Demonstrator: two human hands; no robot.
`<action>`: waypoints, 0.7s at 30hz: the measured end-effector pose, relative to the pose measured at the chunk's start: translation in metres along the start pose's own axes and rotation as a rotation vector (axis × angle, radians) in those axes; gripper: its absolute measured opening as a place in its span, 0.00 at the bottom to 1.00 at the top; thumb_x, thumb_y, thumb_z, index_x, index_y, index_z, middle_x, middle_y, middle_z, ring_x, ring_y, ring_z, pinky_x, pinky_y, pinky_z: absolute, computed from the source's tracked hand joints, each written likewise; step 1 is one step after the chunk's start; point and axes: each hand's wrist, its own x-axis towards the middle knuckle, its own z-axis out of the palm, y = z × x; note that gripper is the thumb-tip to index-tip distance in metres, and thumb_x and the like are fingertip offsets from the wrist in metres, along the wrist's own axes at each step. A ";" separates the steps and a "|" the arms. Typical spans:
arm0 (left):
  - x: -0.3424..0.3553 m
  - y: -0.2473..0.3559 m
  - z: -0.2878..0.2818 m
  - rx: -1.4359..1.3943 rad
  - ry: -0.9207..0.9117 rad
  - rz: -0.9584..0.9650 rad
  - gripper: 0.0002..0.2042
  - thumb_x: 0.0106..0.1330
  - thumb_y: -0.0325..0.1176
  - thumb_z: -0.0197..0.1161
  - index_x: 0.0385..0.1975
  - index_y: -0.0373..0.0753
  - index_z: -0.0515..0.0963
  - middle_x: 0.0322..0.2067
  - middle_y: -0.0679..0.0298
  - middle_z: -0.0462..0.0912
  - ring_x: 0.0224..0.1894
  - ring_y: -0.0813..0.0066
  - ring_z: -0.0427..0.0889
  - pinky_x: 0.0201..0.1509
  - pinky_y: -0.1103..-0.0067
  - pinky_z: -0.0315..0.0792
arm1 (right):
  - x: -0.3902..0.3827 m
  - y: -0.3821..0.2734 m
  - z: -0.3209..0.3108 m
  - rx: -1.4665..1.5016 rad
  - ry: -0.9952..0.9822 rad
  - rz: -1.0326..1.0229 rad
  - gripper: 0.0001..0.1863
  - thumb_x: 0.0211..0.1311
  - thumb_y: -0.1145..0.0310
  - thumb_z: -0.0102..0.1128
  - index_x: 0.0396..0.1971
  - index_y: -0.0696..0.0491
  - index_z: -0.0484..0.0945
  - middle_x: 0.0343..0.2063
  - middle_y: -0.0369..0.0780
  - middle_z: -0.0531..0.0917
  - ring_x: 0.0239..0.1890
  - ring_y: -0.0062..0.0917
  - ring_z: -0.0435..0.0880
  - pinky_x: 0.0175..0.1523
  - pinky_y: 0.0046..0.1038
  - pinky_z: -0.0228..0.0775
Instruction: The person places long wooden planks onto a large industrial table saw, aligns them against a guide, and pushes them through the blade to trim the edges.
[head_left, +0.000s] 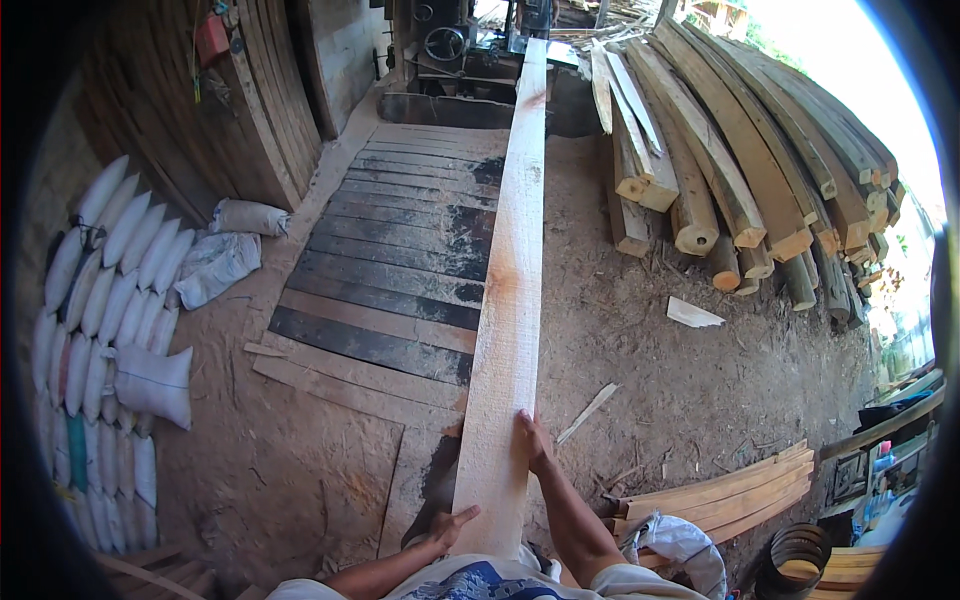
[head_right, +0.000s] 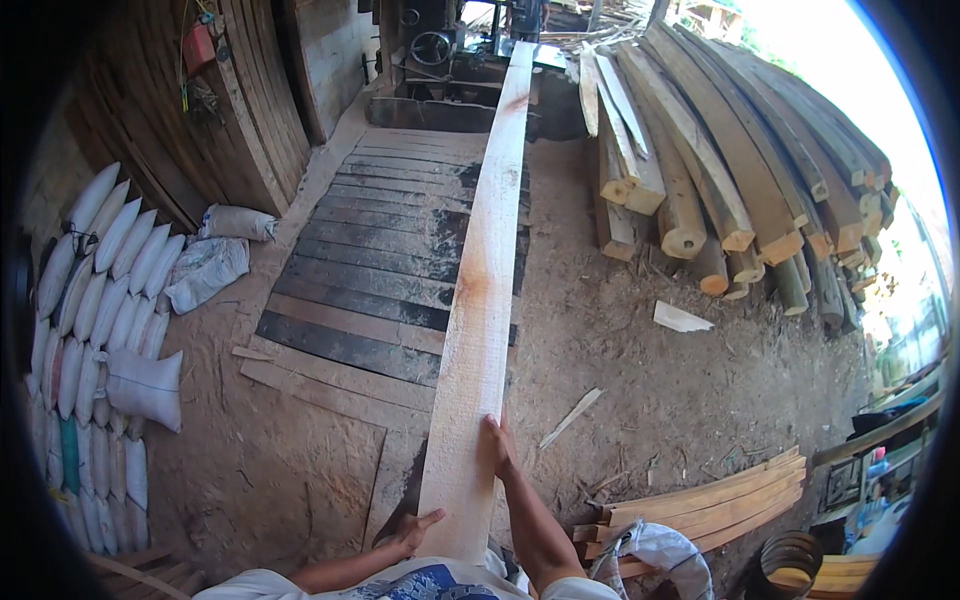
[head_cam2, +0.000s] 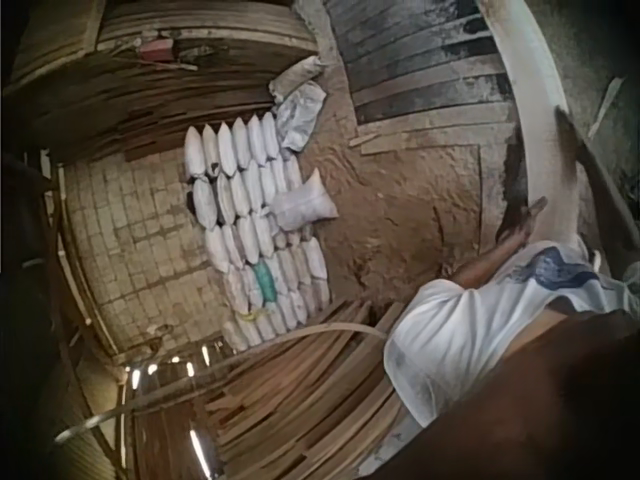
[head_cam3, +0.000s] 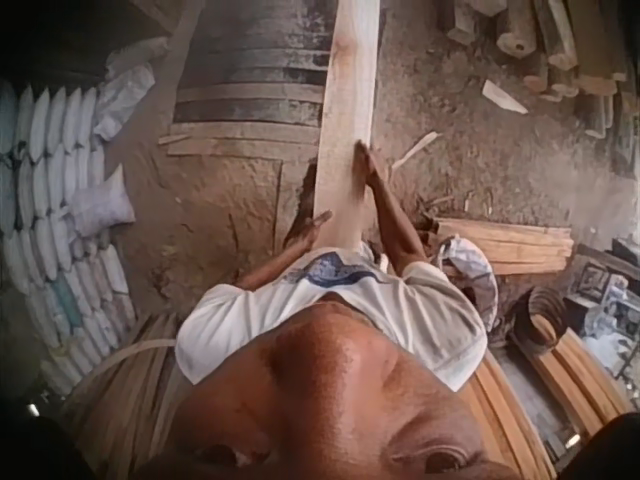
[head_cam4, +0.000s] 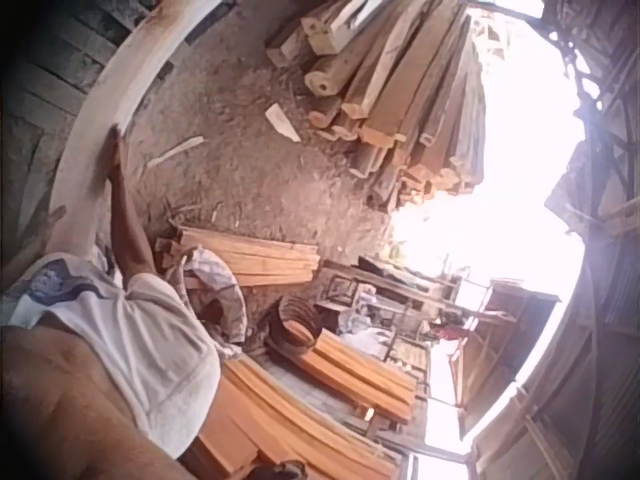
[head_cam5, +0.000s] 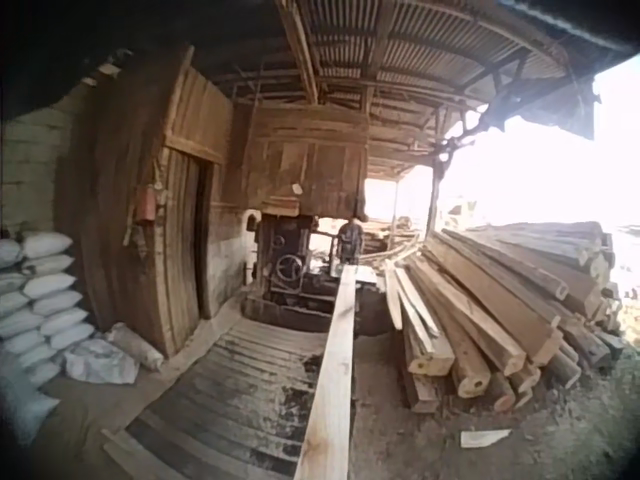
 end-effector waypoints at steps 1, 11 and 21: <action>0.009 0.000 0.001 -0.001 -0.003 0.006 0.32 0.51 0.58 0.70 0.40 0.29 0.82 0.41 0.53 0.84 0.44 0.68 0.81 0.50 0.75 0.72 | 0.010 -0.001 -0.002 -0.002 0.001 -0.006 0.35 0.69 0.50 0.47 0.71 0.43 0.50 0.62 0.39 0.66 0.62 0.29 0.64 0.64 0.33 0.58; 0.075 0.099 0.001 -0.047 -0.011 -0.021 0.31 0.52 0.56 0.70 0.42 0.31 0.82 0.41 0.55 0.84 0.44 0.69 0.81 0.50 0.76 0.72 | 0.115 -0.049 -0.004 0.002 -0.041 -0.012 0.35 0.69 0.50 0.48 0.71 0.46 0.50 0.63 0.40 0.64 0.62 0.30 0.64 0.65 0.33 0.57; 0.147 0.175 -0.002 -0.085 -0.030 -0.010 0.31 0.55 0.51 0.69 0.50 0.30 0.77 0.47 0.54 0.82 0.48 0.66 0.79 0.55 0.74 0.71 | 0.201 -0.114 0.010 0.045 -0.025 0.053 0.37 0.70 0.56 0.47 0.73 0.48 0.43 0.67 0.41 0.61 0.66 0.29 0.60 0.68 0.29 0.50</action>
